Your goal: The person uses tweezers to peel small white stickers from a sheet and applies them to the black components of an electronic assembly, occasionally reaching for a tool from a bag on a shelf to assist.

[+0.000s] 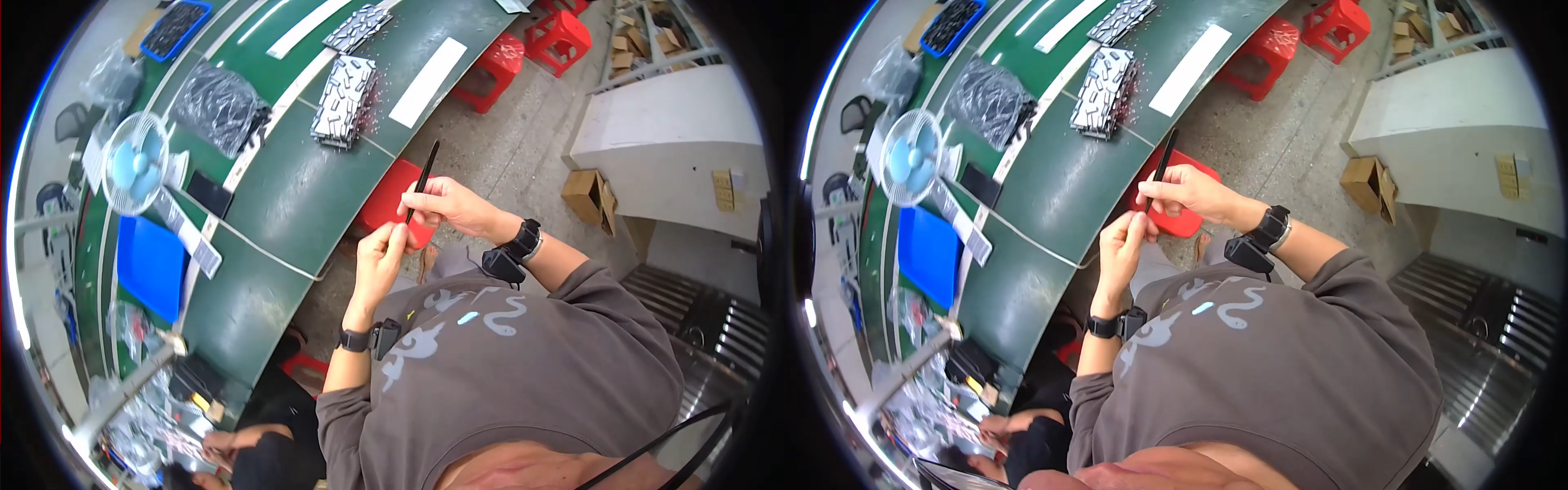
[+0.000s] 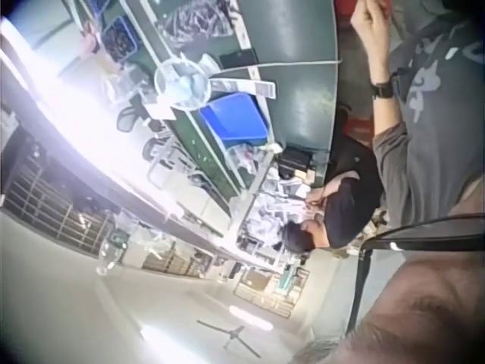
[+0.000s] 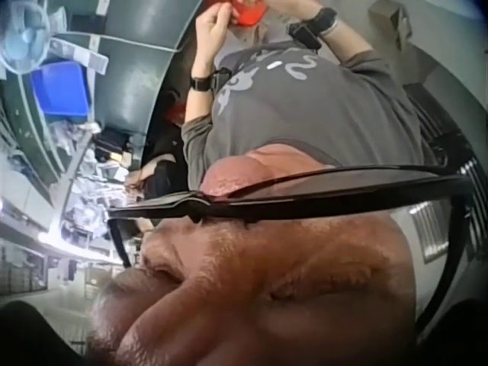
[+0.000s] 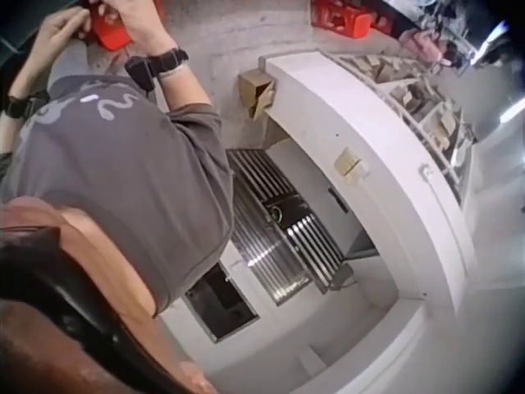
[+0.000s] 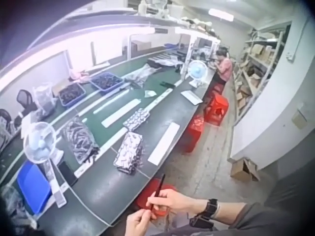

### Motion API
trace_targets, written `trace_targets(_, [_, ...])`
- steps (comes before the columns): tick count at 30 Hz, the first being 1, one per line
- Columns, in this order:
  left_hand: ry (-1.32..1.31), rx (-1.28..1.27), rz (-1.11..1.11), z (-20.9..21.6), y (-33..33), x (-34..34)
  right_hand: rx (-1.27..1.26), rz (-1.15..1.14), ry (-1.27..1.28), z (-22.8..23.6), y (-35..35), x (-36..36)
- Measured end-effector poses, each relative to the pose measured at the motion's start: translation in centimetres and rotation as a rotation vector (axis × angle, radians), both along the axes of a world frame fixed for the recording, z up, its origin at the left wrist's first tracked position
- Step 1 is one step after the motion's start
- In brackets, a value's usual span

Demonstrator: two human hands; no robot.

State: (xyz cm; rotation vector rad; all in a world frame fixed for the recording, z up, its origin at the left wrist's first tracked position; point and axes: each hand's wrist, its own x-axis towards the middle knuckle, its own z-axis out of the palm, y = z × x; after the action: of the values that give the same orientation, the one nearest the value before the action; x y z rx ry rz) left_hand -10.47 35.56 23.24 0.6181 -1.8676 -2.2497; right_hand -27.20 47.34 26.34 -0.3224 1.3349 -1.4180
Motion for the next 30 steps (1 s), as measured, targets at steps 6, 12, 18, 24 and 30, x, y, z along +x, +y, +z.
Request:
trace_targets(6, [-0.019,0.511,-0.236,-3.4,-5.7,-2.0,0.041,0.174,0.132,-0.8,-3.5,-3.2])
trace_targets(12, [-0.05,0.186,-0.187,-7.7,-5.7,-7.5,0.142,-0.313,0.482,-5.3,-3.6,-13.1])
trace_targets(18, [0.159,-0.841,-0.128,-14.4,-2.2,-19.1,0.078,-0.405,0.486,-13.1,-4.1,-25.7])
trace_targets(24, [-0.055,-1.372,-0.218,-18.9,-2.1,-25.5,0.051,-0.278,0.443,-17.6,-5.8,-29.6])
trace_targets(30, [-0.129,-1.525,-0.29,-20.0,-2.2,-24.1,-0.098,-0.19,0.466,-20.4,-5.6,-30.3])
